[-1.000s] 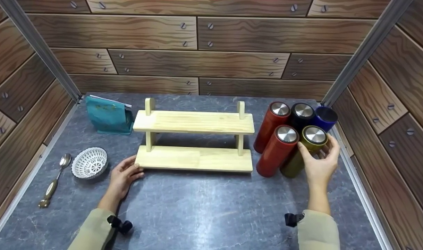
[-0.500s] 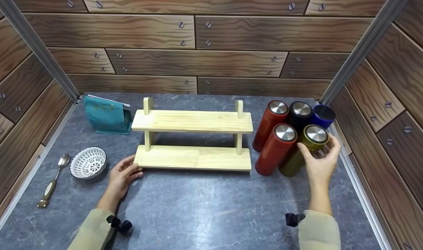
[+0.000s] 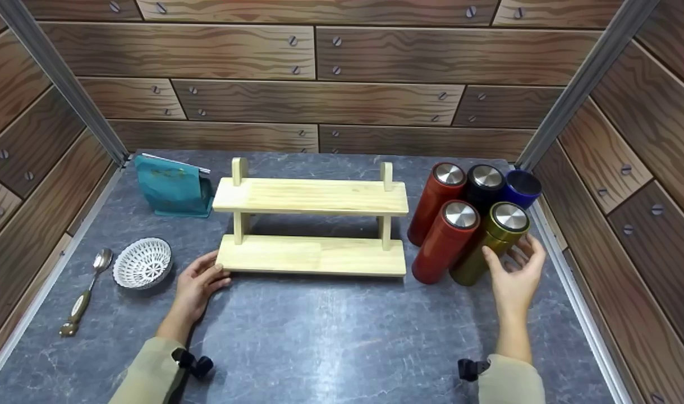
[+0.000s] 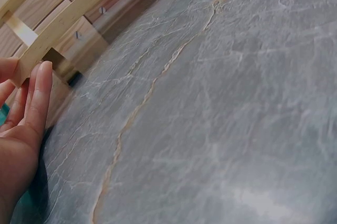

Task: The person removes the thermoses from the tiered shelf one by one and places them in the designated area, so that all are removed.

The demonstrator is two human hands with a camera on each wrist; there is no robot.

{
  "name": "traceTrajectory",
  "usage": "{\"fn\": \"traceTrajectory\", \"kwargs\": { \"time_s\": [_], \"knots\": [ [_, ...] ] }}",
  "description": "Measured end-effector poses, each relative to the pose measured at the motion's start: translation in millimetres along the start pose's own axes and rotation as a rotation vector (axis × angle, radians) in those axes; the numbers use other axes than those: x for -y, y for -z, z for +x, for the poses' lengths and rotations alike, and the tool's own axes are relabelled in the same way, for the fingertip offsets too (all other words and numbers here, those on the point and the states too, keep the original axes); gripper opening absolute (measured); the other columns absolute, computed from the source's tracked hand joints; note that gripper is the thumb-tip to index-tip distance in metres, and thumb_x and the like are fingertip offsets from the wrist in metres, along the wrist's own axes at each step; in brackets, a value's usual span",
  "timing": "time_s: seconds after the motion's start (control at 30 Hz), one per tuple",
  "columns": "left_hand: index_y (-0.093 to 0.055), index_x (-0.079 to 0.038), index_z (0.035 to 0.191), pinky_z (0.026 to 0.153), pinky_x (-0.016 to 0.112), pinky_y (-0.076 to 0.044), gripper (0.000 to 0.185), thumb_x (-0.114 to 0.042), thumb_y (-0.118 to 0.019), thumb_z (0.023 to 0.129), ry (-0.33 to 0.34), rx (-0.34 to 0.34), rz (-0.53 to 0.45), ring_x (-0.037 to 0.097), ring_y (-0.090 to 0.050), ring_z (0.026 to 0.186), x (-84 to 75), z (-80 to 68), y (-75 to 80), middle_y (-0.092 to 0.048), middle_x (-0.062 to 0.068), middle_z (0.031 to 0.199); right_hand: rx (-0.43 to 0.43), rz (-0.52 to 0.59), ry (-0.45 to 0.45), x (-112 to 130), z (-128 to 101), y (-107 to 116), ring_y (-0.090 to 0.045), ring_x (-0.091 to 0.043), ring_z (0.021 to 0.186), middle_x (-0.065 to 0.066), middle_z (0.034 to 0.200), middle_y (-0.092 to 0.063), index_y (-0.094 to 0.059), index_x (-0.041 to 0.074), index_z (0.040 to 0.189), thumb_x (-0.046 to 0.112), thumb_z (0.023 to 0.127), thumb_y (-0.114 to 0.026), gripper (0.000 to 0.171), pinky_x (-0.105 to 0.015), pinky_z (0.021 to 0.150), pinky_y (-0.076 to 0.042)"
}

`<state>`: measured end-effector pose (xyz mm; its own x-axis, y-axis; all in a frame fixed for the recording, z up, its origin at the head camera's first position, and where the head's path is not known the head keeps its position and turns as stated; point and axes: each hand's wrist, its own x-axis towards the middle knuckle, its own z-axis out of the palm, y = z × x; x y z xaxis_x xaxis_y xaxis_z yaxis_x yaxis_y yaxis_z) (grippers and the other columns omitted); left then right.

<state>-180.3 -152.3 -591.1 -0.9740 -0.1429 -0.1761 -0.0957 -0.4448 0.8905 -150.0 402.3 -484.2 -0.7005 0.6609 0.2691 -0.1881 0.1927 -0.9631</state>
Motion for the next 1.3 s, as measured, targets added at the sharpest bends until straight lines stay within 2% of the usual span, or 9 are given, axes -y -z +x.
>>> {"fn": "traceTrajectory", "kwargs": {
  "time_s": [0.17,0.37,0.6,0.77,0.9,1.07,1.17,1.3],
  "knots": [
    [-0.051,0.004,0.125,0.064,0.036,-0.058,0.045,0.004,-0.065,0.082,0.003,-0.002,0.002,0.024,-0.063,0.074,-0.1,1.0,0.0,-0.057,0.017,0.105,-0.005,0.053,-0.023,-8.7,-11.3,3.0,-0.056,-0.013,0.087,-0.003,0.108,-0.053,-0.044,0.006,0.129,-0.009,0.071,-0.074,0.067,-0.01,0.072,-0.049],
    [-0.05,0.005,0.126,0.064,0.035,-0.058,0.045,0.005,-0.064,0.083,-0.004,-0.008,-0.01,0.024,-0.063,0.073,0.0,1.4,-0.4,-0.057,0.017,0.104,-0.002,0.073,0.006,-9.3,-28.8,1.2,-0.058,-0.015,0.086,-0.006,0.104,-0.057,-0.049,0.002,0.123,-0.01,0.073,-0.071,0.056,-0.01,0.071,-0.049],
    [-0.05,0.007,0.125,0.067,0.035,-0.058,0.044,0.004,-0.065,0.083,-0.027,-0.014,-0.004,0.023,-0.063,0.075,2.3,0.9,-1.9,-0.057,0.017,0.104,0.029,0.088,0.017,-6.0,-50.3,1.3,-0.061,-0.009,0.077,-0.008,0.101,-0.058,-0.048,-0.003,0.121,-0.015,0.074,-0.067,0.053,-0.01,0.068,-0.05],
    [-0.052,0.004,0.124,0.068,0.037,-0.058,0.044,0.0,-0.066,0.083,-0.008,-0.024,0.023,0.024,-0.063,0.076,0.4,0.9,-2.1,-0.058,0.017,0.105,0.064,0.089,0.03,-6.0,-61.8,-0.5,-0.062,-0.008,0.074,-0.009,0.098,-0.06,-0.047,-0.007,0.121,-0.016,0.075,-0.066,0.051,-0.011,0.067,-0.051],
    [-0.054,0.001,0.124,0.07,0.038,-0.058,0.043,-0.003,-0.068,0.083,0.014,-0.031,0.085,0.025,-0.064,0.079,-5.1,0.1,1.0,-0.059,0.017,0.108,0.121,0.085,0.029,-6.3,-71.3,-7.2,-0.063,-0.009,0.074,-0.007,0.094,-0.064,-0.046,-0.01,0.12,-0.018,0.075,-0.065,0.05,-0.013,0.068,-0.051],
    [-0.056,0.001,0.123,0.073,0.038,-0.057,0.042,-0.007,-0.069,0.083,0.015,-0.046,0.228,0.027,-0.064,0.083,-12.3,-1.6,4.1,-0.06,0.018,0.107,0.213,0.033,0.066,-3.1,-80.8,-17.7,-0.063,-0.011,0.074,-0.012,0.09,-0.066,-0.047,-0.018,0.116,-0.017,0.077,-0.063,0.043,-0.015,0.068,-0.052],
    [-0.057,0.003,0.121,0.071,0.037,-0.057,0.039,-0.006,-0.068,0.084,-0.028,-0.057,0.337,0.03,-0.064,0.085,-16.7,-3.0,5.4,-0.062,0.018,0.105,0.263,0.016,0.086,0.8,-86.4,-24.4,-0.063,-0.011,0.074,-0.02,0.091,-0.065,-0.049,-0.019,0.113,-0.016,0.078,-0.062,0.037,-0.015,0.067,-0.051],
    [-0.058,0.007,0.118,0.065,0.03,-0.056,0.036,-0.004,-0.066,0.084,-0.132,-0.081,0.491,0.03,-0.064,0.084,-25.2,-5.7,4.3,-0.062,0.019,0.102,0.313,0.015,0.102,8.0,-95.3,-34.7,-0.062,-0.012,0.078,-0.031,0.096,-0.06,-0.049,-0.018,0.114,-0.015,0.08,-0.061,0.036,-0.016,0.069,-0.05]
  ]
}}
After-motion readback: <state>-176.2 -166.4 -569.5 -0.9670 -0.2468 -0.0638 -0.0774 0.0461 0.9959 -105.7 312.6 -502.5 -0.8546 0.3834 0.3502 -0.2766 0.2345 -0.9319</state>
